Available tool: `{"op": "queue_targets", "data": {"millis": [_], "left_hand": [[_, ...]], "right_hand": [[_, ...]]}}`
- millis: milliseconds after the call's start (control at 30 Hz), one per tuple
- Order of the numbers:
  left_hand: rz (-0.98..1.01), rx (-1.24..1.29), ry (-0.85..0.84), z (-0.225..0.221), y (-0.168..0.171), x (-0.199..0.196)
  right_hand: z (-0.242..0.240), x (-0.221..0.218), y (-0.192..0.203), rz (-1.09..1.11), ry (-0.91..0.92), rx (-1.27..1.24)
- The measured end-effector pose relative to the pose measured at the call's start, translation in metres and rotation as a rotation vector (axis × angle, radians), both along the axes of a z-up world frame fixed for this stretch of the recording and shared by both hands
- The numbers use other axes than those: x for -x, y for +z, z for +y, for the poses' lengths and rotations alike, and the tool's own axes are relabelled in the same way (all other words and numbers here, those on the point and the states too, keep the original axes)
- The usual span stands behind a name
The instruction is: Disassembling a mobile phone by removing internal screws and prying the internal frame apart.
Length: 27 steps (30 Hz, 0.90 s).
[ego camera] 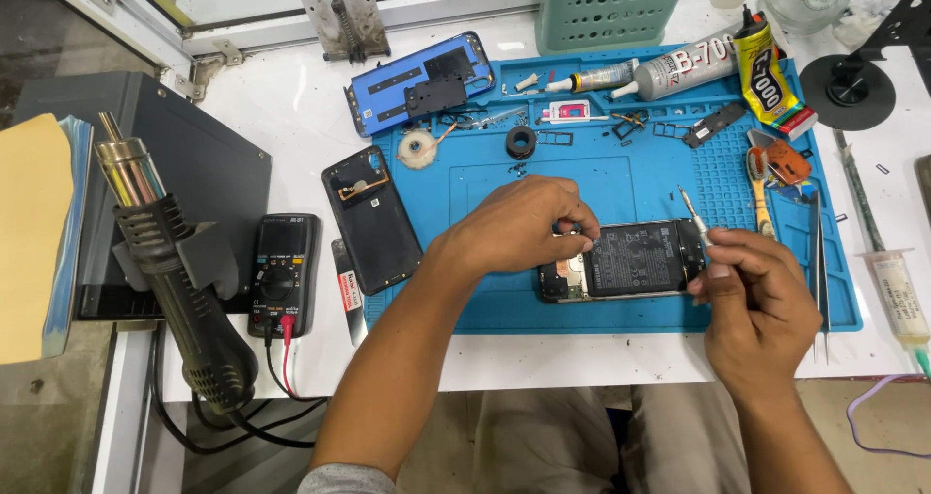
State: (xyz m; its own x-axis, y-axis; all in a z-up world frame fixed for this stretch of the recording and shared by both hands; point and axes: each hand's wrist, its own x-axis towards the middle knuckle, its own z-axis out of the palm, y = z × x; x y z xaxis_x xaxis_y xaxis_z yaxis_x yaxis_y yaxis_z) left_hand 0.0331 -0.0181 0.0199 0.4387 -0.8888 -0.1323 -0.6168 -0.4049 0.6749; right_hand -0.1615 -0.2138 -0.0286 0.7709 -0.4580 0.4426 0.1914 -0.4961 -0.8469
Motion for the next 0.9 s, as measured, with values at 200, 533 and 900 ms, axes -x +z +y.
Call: {"op": "queue_targets", "data": {"millis": [200,533,900], "left_hand": [[0.012,-0.026,-0.015,-0.0028,0.0003,0.0032],[0.034,0.007,0.004,-0.0025,0.0003,0.0027],[0.087,-0.107,0.043,0.0038,0.0065,-0.0016]], "right_hand": [[-0.0006,0.0001,-0.0012,-0.01,0.01,0.011],[-0.0002,-0.001,-0.002,-0.013,0.01,0.013],[0.0004,0.0005,-0.0033,-0.027,0.014,0.012]]}}
